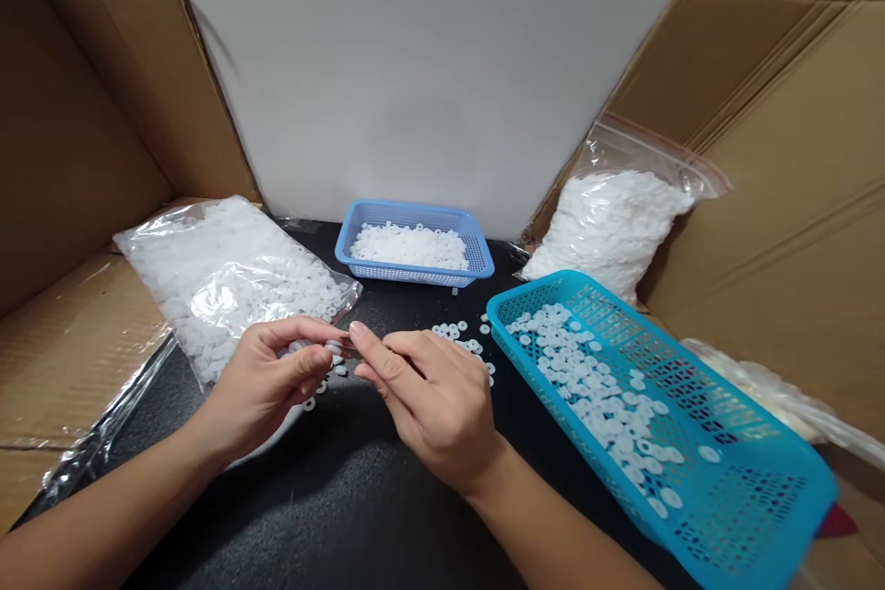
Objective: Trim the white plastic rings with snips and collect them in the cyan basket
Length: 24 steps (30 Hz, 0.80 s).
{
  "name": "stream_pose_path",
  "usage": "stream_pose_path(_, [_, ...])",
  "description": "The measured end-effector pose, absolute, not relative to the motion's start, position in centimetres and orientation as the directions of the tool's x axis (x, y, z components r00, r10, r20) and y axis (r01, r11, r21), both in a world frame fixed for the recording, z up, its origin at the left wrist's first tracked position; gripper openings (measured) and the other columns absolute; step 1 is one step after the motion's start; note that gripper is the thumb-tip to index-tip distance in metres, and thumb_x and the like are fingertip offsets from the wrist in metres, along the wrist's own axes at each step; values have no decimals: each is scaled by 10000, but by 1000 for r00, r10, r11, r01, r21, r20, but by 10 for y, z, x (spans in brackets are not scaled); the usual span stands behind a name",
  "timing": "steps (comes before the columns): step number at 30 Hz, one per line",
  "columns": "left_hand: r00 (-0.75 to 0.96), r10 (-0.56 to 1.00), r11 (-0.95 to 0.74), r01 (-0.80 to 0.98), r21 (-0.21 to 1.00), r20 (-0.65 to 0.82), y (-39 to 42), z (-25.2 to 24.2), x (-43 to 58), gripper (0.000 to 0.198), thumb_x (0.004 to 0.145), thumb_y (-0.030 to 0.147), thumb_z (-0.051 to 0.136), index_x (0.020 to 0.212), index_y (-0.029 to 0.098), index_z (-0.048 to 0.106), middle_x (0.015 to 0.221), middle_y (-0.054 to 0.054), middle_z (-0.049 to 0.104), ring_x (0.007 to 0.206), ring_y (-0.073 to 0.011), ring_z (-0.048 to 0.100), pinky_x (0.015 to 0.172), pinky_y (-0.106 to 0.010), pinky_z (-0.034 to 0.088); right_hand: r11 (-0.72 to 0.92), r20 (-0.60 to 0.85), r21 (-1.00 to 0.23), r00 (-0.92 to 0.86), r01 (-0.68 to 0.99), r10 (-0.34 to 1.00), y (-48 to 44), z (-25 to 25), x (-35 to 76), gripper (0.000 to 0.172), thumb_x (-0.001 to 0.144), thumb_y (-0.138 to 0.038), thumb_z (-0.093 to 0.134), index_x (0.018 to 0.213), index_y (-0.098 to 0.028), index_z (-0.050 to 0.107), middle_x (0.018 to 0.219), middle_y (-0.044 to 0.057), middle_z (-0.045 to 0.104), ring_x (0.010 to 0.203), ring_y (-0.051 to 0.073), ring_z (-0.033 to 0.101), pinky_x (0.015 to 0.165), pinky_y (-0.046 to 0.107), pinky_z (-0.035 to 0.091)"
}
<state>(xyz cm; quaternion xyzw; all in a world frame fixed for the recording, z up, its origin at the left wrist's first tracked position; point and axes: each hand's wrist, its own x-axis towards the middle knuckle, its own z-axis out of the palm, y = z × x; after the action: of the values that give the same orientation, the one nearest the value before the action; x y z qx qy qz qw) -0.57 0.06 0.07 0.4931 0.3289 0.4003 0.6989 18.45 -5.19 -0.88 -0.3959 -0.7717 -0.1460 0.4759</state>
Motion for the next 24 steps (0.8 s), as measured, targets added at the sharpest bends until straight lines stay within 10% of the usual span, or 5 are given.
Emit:
stream_pose_path(15, [487, 872, 149, -175, 973, -46, -1, 3, -6, 297, 718, 439, 893, 843, 176, 840, 569, 1, 538, 481, -45, 357, 433, -176, 261, 639, 828, -100, -293, 763, 479, -54, -4, 187, 629, 924, -72, 666, 1510, -251, 526, 855, 39, 713, 710, 124, 626, 634, 246, 471])
stream_pose_path(24, [512, 859, 111, -157, 981, -16, -2, 4, -7, 251, 757, 403, 865, 839, 167, 836, 594, -13, 569, 497, -61, 390, 445, -191, 281, 630, 813, -22, -353, 776, 462, -55, 0, 191, 403, 930, -75, 659, 1317, -182, 693, 836, 39, 719, 682, 111, 608, 626, 244, 453])
